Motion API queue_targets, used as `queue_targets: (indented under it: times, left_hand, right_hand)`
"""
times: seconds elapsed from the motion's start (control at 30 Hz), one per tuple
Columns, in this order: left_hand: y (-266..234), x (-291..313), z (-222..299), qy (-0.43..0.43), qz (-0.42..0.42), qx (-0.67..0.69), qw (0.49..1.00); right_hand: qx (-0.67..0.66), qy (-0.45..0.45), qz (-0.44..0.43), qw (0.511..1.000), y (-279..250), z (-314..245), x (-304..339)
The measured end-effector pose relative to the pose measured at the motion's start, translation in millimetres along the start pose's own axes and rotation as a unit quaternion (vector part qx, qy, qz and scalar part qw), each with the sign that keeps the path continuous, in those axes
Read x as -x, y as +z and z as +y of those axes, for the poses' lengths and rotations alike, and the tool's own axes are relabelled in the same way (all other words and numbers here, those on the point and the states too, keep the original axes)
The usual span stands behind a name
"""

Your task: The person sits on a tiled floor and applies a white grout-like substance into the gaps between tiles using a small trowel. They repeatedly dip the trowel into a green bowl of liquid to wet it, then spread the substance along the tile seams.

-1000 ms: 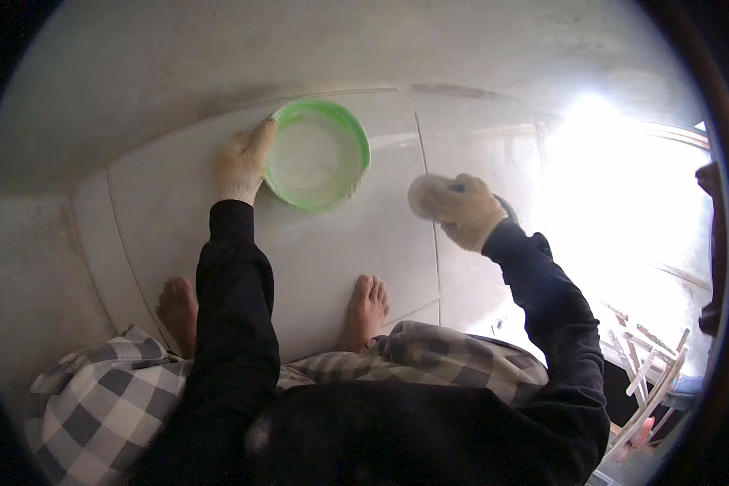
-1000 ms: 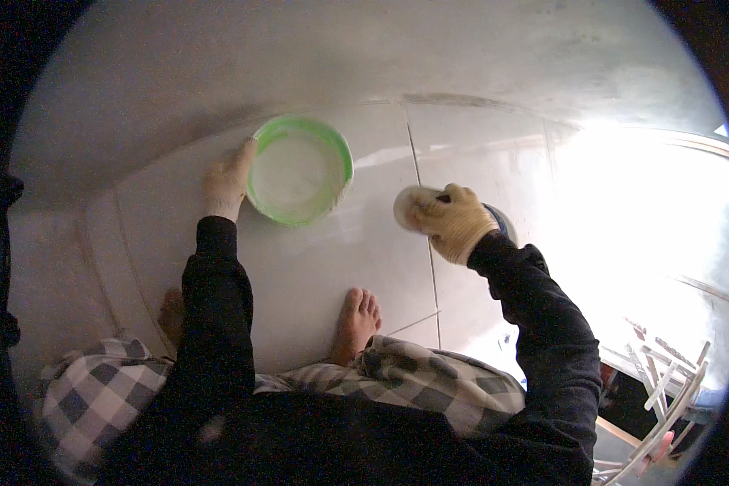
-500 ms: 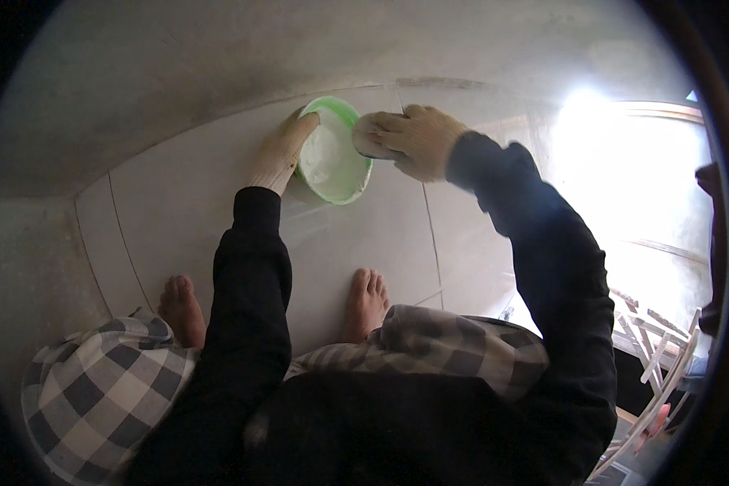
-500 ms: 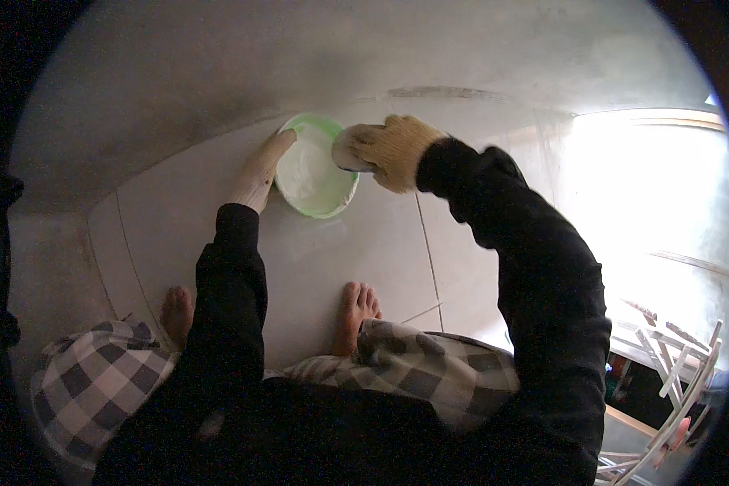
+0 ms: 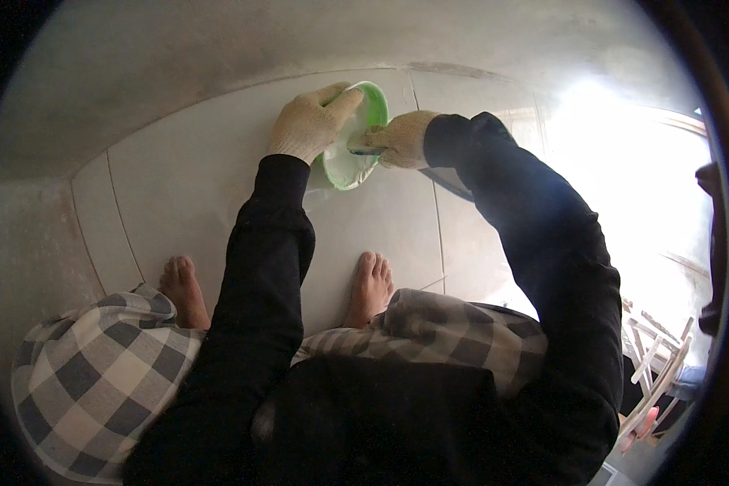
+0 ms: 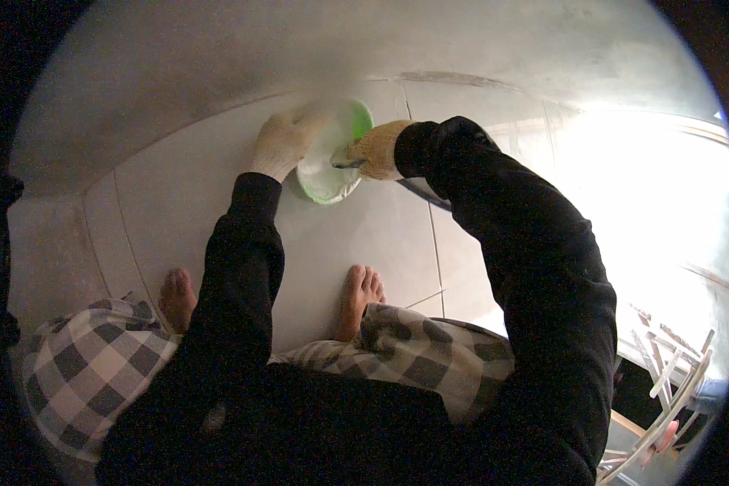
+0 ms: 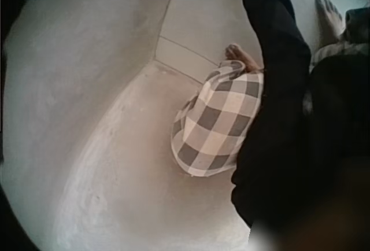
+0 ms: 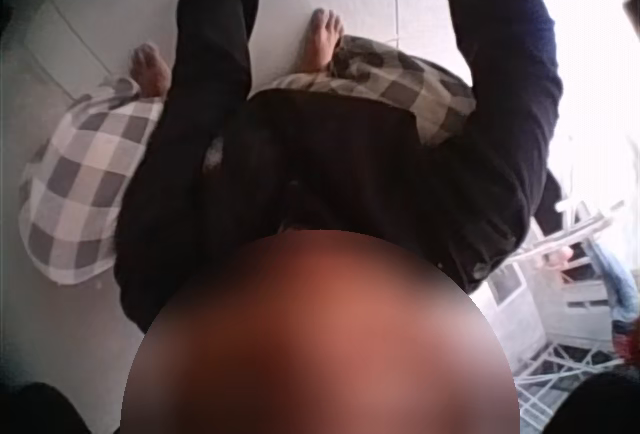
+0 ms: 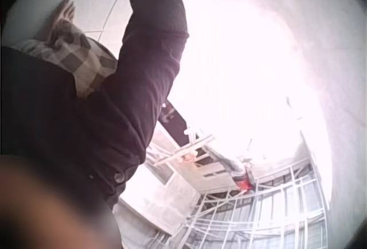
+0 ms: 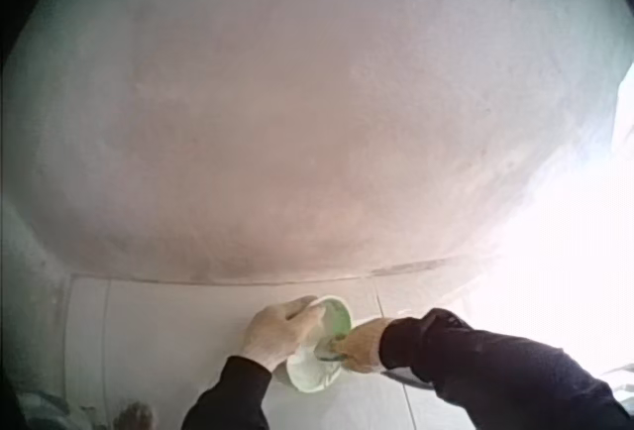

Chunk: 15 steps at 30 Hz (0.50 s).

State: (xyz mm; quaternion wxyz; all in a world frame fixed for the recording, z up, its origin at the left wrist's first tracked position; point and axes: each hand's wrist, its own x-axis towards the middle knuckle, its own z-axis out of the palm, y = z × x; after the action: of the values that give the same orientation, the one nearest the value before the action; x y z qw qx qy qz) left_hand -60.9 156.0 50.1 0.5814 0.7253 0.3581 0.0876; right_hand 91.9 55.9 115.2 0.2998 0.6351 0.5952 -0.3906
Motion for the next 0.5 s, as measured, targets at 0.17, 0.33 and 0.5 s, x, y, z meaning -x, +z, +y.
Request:
queue_targets:
  times: [0.17, 0.33, 0.5]
  left_hand:
    - [5, 2, -10, 0.04, 0.06, -0.018, 0.997]
    - [14, -2, -21, -0.048, 0.057, 0.024, 0.997]
    - [20, -17, -80, 0.045, 0.152, 0.122, 0.98]
  right_hand:
    - [-0.142, -0.017, 0.0, 0.99, 20, 0, -4]
    - [-0.589, -0.034, -0.077, 0.804, 39, 12, 11]
    - [-0.792, -0.105, -0.013, 0.601, 67, 39, 51]
